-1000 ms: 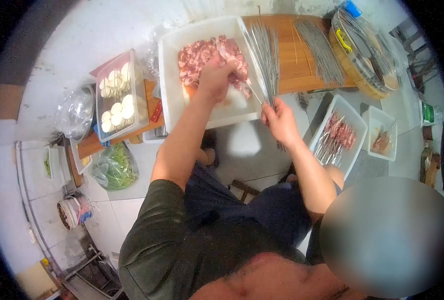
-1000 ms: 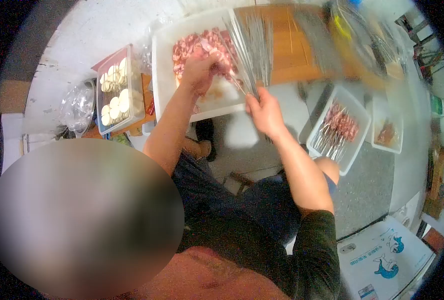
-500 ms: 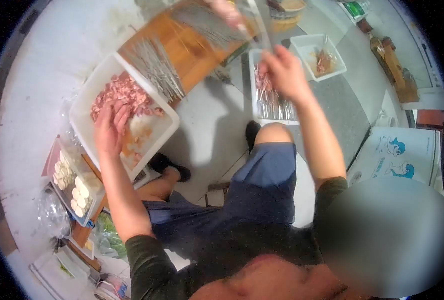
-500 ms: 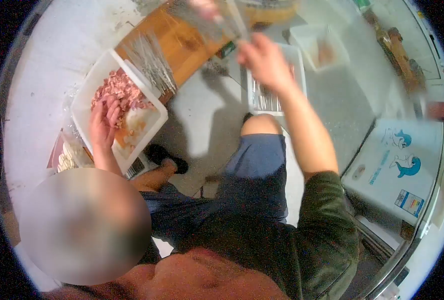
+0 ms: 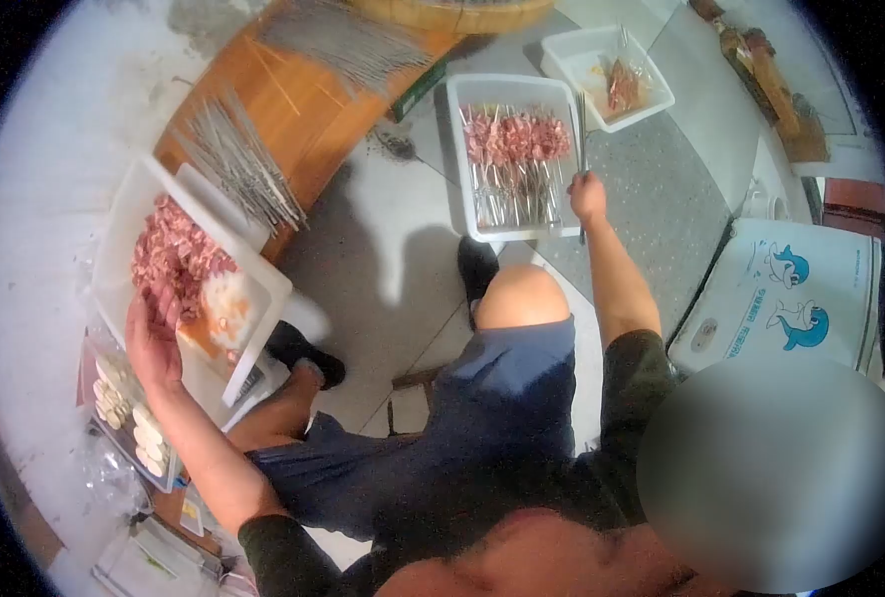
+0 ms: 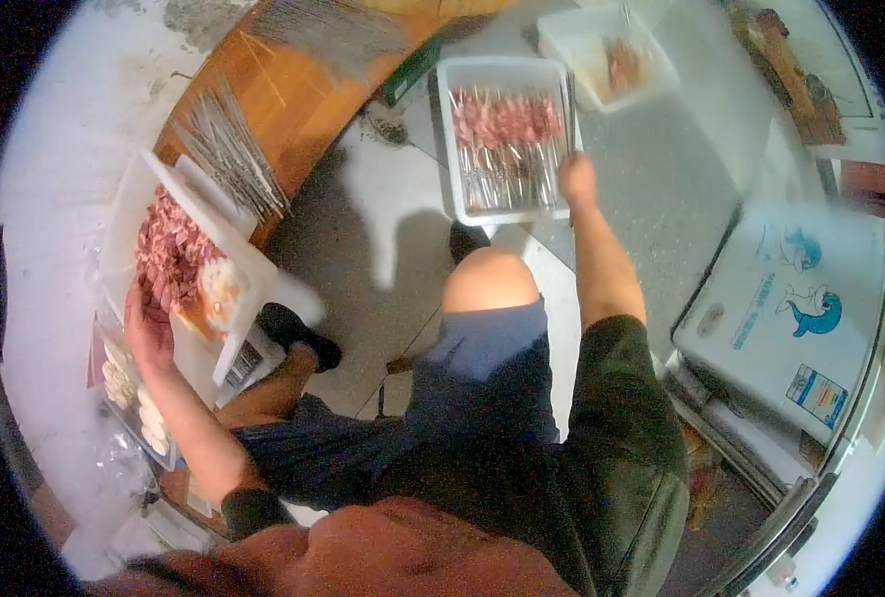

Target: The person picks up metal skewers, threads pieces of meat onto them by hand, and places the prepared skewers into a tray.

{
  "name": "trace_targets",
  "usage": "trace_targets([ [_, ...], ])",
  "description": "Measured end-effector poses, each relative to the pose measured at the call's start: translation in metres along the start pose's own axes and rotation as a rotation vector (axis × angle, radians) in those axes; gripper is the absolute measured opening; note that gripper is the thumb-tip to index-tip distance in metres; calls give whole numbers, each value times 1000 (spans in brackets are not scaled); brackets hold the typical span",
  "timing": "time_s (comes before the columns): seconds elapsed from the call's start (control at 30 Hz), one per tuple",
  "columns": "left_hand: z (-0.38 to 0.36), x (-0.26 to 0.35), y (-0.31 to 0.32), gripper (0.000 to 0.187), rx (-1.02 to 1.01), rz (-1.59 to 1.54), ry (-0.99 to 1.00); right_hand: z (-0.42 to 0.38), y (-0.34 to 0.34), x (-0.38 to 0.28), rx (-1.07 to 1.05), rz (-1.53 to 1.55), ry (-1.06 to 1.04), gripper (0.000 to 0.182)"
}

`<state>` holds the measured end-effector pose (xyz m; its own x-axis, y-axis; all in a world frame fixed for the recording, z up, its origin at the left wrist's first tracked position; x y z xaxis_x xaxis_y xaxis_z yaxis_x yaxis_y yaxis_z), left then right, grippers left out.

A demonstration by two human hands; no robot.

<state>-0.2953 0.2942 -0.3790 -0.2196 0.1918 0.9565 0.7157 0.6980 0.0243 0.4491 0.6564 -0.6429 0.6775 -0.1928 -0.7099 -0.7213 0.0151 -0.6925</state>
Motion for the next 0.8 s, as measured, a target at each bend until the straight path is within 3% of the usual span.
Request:
trace_targets([
  [0.23,16,-10,21,35,-36,8,-36,17,-5,4,102,-53,39,26],
  [0.33,19,-14,29,36,-76,32,-44,10,5,-6,90,-340,-110,24],
  [0.43,18,-14,36,36,-70,62,-39,6,10,-10,131,-183,57,25],
  [0.5,16,-16,38,37,-65,73,-49,3,34,-30,82,-110,-170,25],
  [0.53,16,-18,37,37,-58,74,-49,3,55,-37,-49,-175,-111,25],
  [0.57,17,-19,36,37,-53,75,-48,9,73,-25,-43,-9,-84,27],
  [0.8,15,-22,40,37,-70,101,-78,4,142,-29,-174,-145,21,37],
])
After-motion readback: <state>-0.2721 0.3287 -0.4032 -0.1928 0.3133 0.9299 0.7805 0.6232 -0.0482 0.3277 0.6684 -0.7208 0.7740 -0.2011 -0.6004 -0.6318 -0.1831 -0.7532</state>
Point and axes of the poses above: each hand's wrist, its own z-axis towards the middle knuckle, its own y-axis out of the palm, x = y × z, the point moved 10 cm from there along z, towards the middle knuckle, and after that the axes turned 10 degrees about z, right-handed, at the moved point
